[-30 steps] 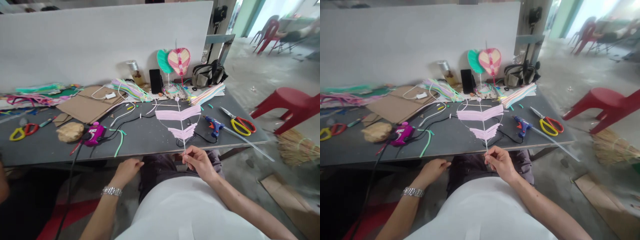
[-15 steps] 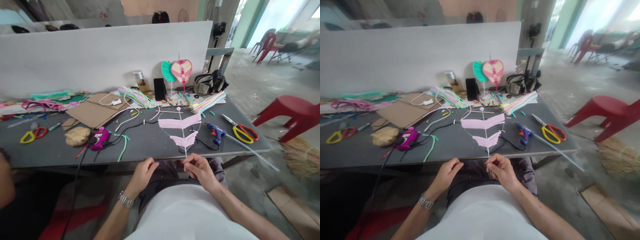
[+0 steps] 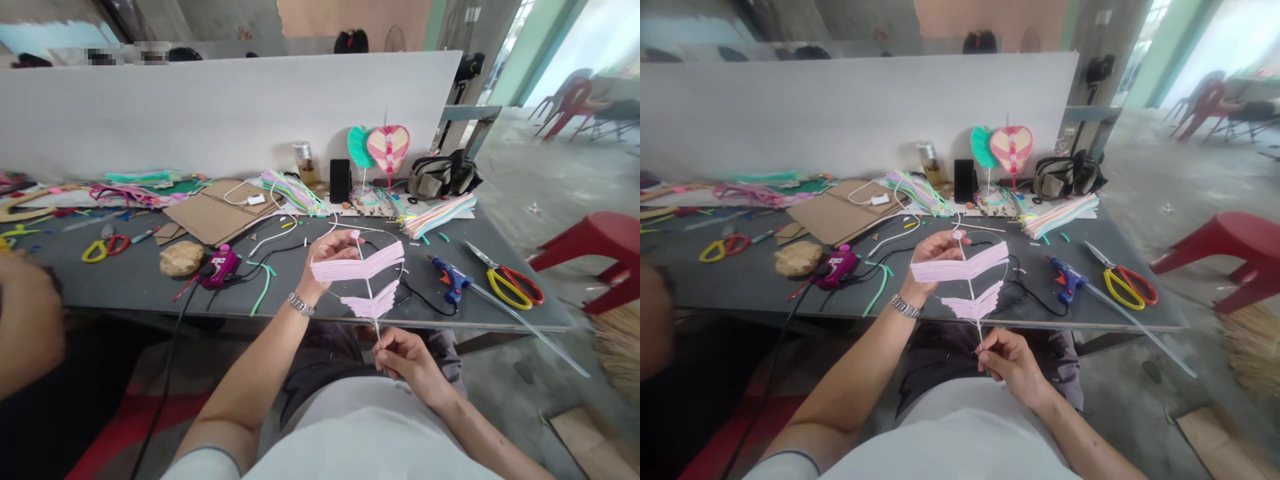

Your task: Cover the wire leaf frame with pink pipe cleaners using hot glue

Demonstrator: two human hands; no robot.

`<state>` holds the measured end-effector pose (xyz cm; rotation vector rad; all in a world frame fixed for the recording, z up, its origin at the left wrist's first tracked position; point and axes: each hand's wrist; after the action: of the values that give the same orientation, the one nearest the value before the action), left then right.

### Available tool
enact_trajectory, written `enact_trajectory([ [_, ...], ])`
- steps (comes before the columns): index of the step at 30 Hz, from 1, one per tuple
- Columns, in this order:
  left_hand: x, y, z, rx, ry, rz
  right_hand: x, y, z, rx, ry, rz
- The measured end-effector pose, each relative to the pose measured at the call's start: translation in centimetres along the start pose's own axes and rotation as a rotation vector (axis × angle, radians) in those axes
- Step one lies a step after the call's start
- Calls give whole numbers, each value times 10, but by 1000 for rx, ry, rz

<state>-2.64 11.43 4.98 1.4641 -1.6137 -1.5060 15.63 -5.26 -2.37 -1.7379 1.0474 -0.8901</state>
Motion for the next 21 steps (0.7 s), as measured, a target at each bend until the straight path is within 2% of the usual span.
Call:
enact_trajectory([
  [2,4,-3,-2,-81,36,-21,0,1,1,-1,7,0],
  [4,18,-6,-3,-201,56,-26,0,0,3,-5,35,19],
  [6,41,-10,-4,-323,-6,43,-1,-3,6,-16,87,58],
  [9,86,-19,-6,-437,-241,297,-4,-8,9,-28,169,118],
  [11,113,-27,-5,-510,-537,486,-7,-10,9,-33,194,138],
  [12,123,-31,-2,-606,-648,510,-8,-10,9,-36,194,139],
  [13,131,-35,1,-726,-695,509,-10,-10,8,-40,186,134],
  [14,136,-38,6,-852,-700,515,-11,-9,7,-47,175,124],
  [17,144,-47,22,-1128,-610,569,-15,-6,1,-53,143,75],
  [21,150,-51,39,-1166,-518,622,-28,-5,-9,-3,108,-4],
])
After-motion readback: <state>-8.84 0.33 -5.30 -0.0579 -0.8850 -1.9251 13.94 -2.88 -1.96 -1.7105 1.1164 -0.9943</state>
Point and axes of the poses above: each hand's wrist, its own x-axis away from the middle knuckle, its own z-axis out of the back of the hand, y = z × x, and after that the axes turned 6 degrees about -y, right-handed
